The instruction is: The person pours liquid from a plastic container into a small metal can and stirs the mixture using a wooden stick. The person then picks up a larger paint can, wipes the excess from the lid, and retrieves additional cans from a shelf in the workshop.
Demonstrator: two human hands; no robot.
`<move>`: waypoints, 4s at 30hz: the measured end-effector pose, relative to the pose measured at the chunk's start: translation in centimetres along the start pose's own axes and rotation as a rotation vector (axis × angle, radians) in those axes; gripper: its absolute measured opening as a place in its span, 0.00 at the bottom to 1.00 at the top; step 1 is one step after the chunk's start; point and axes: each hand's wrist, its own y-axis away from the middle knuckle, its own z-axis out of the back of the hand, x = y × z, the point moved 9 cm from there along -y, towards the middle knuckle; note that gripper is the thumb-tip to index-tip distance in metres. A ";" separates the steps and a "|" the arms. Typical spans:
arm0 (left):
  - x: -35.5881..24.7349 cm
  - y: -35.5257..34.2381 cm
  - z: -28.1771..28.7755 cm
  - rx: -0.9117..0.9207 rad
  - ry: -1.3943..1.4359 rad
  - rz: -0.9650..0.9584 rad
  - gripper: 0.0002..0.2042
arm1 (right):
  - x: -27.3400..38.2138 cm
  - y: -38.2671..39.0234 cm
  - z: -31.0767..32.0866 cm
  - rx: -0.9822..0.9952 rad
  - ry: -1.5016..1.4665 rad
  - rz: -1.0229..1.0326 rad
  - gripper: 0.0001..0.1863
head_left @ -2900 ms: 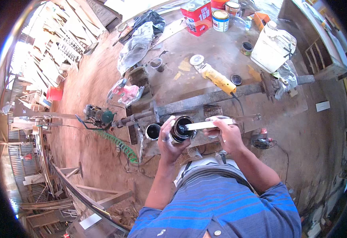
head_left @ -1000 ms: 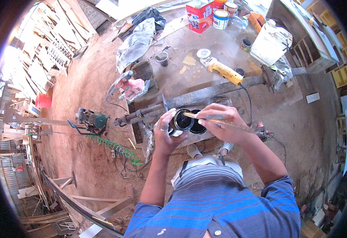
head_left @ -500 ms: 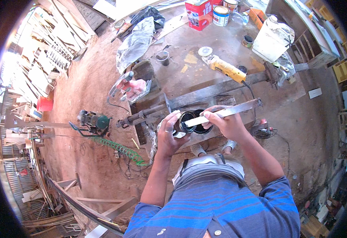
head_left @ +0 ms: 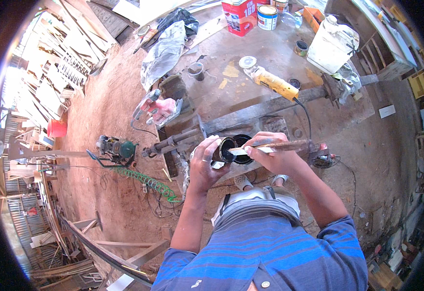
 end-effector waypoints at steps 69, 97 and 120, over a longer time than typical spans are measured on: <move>-5.0 -3.7 -1.4 0.366 -0.290 0.019 0.39 | -9.9 4.7 -0.5 -0.121 -0.768 -0.200 0.12; -4.5 -3.2 -1.0 0.299 -0.256 0.043 0.39 | -7.6 4.2 0.9 -0.087 -0.610 -0.113 0.10; -3.7 -3.7 -1.4 0.359 -0.254 0.058 0.39 | -8.8 5.5 3.2 -0.145 -0.462 -0.047 0.12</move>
